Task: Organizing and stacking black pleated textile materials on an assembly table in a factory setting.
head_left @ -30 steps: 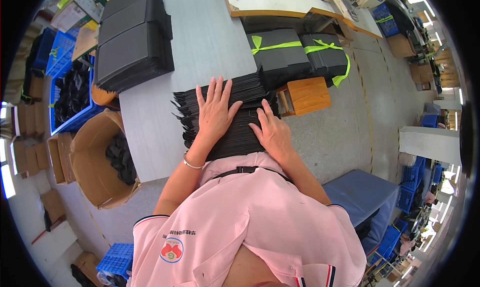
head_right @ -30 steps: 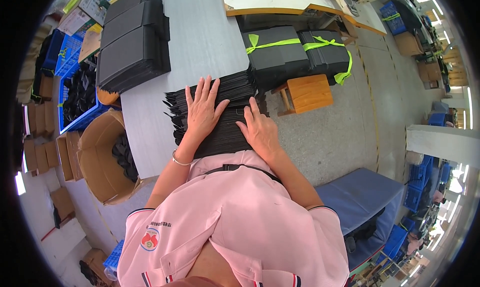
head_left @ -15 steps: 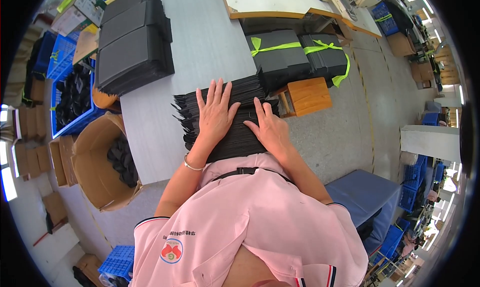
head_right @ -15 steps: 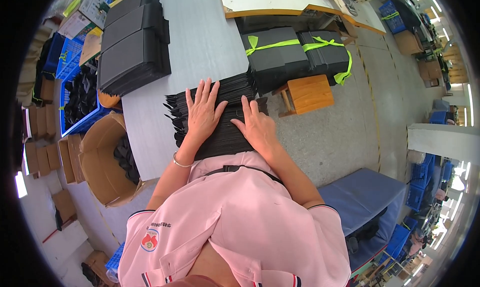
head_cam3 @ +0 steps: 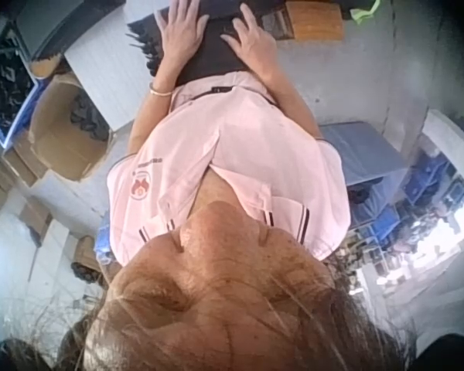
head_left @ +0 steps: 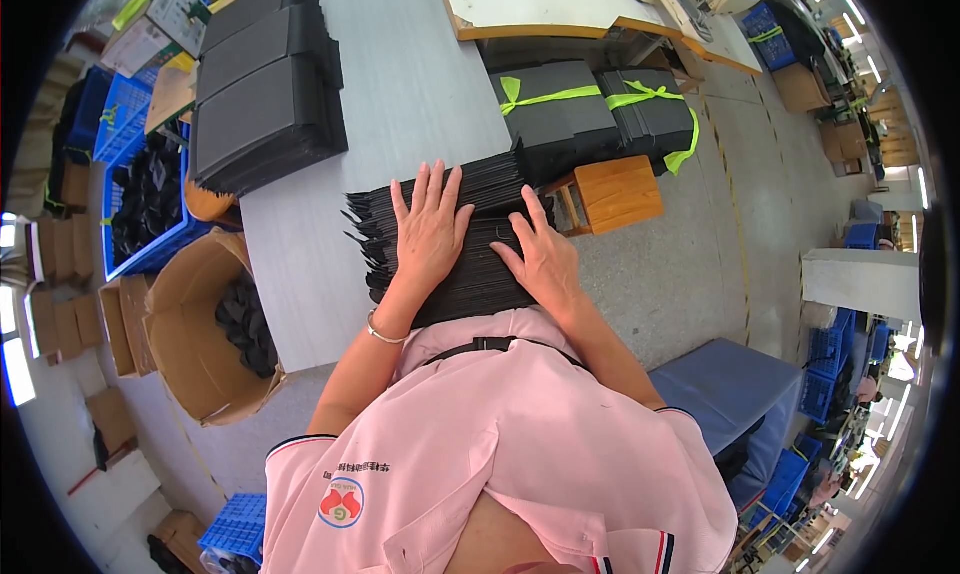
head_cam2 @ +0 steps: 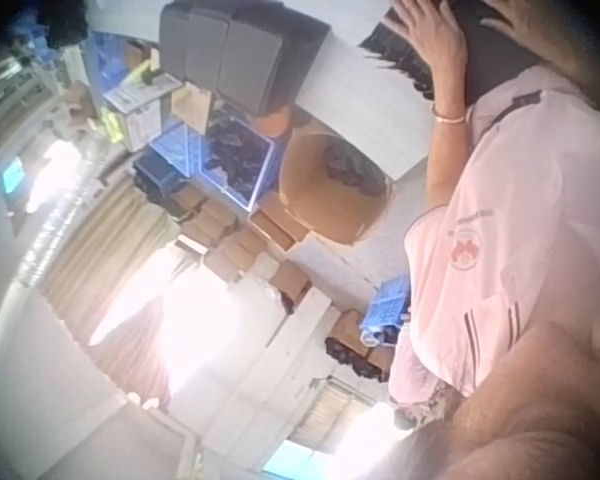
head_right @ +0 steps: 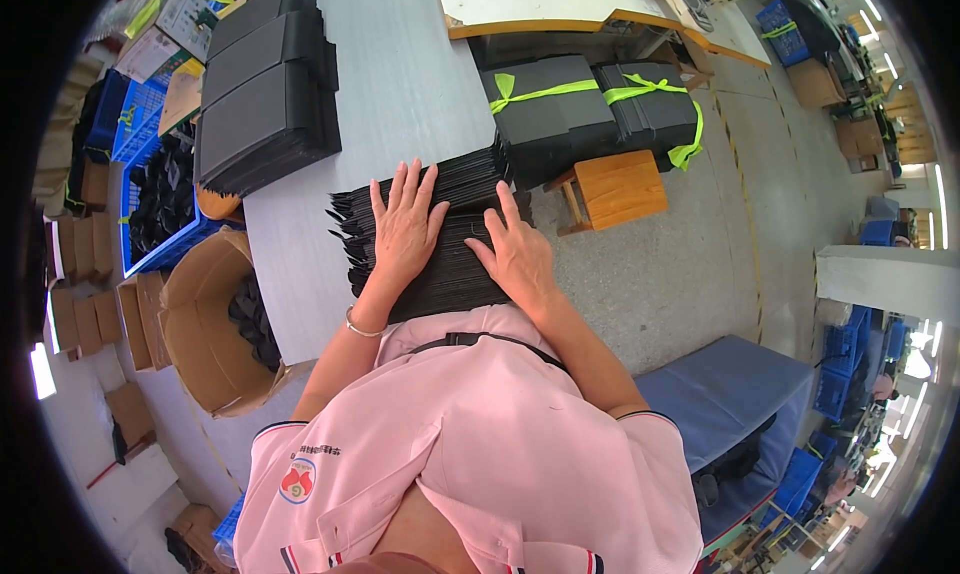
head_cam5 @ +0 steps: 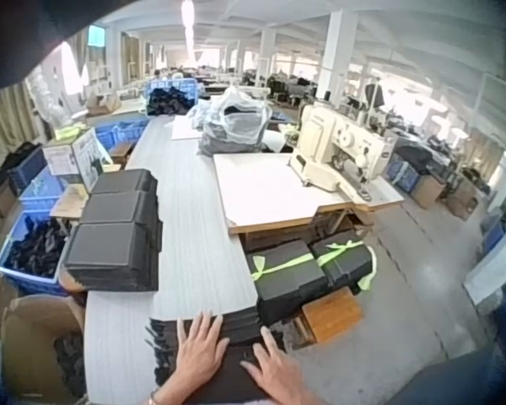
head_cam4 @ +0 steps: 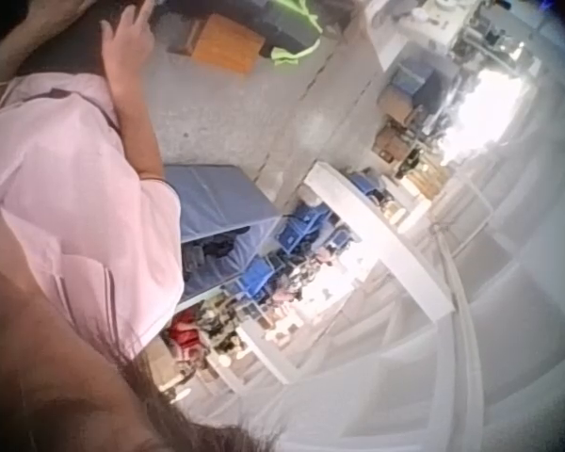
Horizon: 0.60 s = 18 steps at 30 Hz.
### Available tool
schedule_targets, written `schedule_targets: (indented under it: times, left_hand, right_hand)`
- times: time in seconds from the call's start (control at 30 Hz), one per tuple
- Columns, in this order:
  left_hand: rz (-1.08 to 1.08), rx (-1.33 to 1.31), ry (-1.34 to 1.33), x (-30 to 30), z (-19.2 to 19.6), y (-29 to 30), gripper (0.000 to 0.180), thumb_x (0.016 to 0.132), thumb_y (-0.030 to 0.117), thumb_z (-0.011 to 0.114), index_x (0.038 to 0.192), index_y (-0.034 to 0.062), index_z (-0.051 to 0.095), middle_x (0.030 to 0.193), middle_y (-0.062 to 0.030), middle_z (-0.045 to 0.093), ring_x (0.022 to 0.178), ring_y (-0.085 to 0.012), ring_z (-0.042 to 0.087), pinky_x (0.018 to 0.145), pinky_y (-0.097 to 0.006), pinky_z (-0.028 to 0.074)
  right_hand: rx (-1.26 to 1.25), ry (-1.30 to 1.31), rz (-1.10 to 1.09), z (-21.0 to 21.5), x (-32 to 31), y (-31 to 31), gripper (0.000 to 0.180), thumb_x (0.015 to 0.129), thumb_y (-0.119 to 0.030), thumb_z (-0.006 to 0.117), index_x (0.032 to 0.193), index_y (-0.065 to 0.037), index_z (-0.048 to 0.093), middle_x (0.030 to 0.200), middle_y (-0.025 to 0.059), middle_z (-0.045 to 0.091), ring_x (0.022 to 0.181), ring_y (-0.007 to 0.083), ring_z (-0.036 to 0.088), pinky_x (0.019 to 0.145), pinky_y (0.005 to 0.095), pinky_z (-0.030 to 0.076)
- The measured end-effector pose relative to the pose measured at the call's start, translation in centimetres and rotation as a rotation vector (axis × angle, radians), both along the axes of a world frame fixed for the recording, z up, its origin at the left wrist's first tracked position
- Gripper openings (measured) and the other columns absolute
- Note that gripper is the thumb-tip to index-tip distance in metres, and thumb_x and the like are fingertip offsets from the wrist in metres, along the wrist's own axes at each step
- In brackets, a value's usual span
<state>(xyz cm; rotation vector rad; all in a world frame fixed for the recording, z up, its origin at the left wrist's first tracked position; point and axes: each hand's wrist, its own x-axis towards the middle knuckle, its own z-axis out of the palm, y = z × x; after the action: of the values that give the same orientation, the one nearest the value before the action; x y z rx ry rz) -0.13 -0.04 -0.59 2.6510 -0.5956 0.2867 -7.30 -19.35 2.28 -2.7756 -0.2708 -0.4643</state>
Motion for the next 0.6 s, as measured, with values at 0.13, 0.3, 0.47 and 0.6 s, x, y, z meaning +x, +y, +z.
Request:
schedule_targets:
  times: [0.13, 0.3, 0.47, 0.6]
  left_hand:
    - [0.002, -0.006, 0.002, 0.0, 0.0, -0.1, 0.057, 0.104, 0.035, 0.060, 0.154, 0.0100, 0.049, 0.161, -0.0147, 0.045, 0.154, -0.0327, 0.035, 0.126, -0.064, 0.012]
    - [0.012, 0.002, -0.003, 0.0, -0.1, 0.0, 0.055, 0.106, 0.034, 0.058, 0.154, 0.0104, 0.048, 0.161, -0.0143, 0.045, 0.154, -0.0319, 0.035, 0.126, -0.063, 0.012]
    - [0.013, 0.011, 0.008, 0.1, -0.2, -0.1, 0.054, 0.106, 0.033, 0.056, 0.155, 0.0108, 0.048, 0.161, -0.0131, 0.046, 0.154, -0.0302, 0.035, 0.127, -0.062, 0.011]
    - [0.018, 0.016, 0.011, 0.0, -0.1, -0.1, 0.054, 0.106, 0.033, 0.057, 0.154, 0.0108, 0.048, 0.161, -0.0132, 0.046, 0.154, -0.0303, 0.035, 0.127, -0.062, 0.011]
  right_hand:
    - [-0.046, 0.021, 0.017, -0.5, 0.0, -0.1, 0.051, 0.089, -0.037, 0.081, 0.121, -0.001, 0.062, 0.146, 0.0219, 0.058, 0.070, 0.0239, 0.069, 0.062, 0.0340, 0.058]
    - [-0.101, -0.054, 0.021, -0.6, -0.4, 0.2, 0.052, 0.089, -0.037, 0.081, 0.121, -0.001, 0.062, 0.136, 0.0178, 0.062, 0.070, 0.0238, 0.069, 0.061, 0.0337, 0.057]
    - [-0.019, -0.016, 0.002, -0.4, 0.0, 0.1, 0.064, 0.091, -0.041, 0.078, 0.136, -0.002, 0.056, 0.118, 0.0125, 0.059, 0.069, 0.0241, 0.068, 0.060, 0.0332, 0.057]
    - [-0.040, 0.061, -0.040, 0.4, 0.7, 0.8, 0.072, 0.091, -0.044, 0.077, 0.145, -0.003, 0.052, 0.112, 0.0114, 0.058, 0.067, 0.0239, 0.067, 0.057, 0.0331, 0.056]
